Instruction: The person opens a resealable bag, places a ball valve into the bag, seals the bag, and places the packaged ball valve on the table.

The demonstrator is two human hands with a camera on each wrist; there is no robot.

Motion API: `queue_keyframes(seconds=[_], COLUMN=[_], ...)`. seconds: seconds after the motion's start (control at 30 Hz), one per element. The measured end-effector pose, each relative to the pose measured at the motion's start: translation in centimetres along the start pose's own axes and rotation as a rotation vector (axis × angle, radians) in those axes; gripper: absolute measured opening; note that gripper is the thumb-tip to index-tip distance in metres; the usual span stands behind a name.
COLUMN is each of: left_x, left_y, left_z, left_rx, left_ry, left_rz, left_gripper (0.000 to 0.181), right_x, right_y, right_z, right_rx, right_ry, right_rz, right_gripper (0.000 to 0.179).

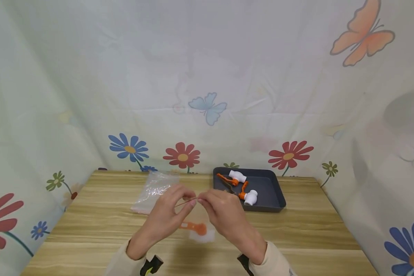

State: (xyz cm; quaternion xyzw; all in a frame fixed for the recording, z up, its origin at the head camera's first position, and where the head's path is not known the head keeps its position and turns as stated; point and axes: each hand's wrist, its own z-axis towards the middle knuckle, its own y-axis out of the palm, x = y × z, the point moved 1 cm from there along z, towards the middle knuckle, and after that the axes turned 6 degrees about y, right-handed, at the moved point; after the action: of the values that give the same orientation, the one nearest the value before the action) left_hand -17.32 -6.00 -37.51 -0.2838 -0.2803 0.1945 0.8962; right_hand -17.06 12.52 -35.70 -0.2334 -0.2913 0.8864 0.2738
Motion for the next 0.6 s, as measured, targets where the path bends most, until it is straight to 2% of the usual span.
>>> queue_keyframes(seconds=[0.3, 0.6], left_x=[0.12, -0.08], left_y=[0.11, -0.3], left_z=[-0.14, -0.41], left_rx=[0.036, -0.019], left_ry=[0.044, -0.027], left_rz=[0.003, -0.025], left_gripper=[0.004, 0.005], right_x=[-0.16, 0.14], right_y=[0.12, 0.04], right_z=[-0.14, -0.07], right_rx=[-0.006, 0.035], right_ry=[0.009, 0.005], right_rz=[-0.006, -0.048], right_gripper=[0.012, 0.012])
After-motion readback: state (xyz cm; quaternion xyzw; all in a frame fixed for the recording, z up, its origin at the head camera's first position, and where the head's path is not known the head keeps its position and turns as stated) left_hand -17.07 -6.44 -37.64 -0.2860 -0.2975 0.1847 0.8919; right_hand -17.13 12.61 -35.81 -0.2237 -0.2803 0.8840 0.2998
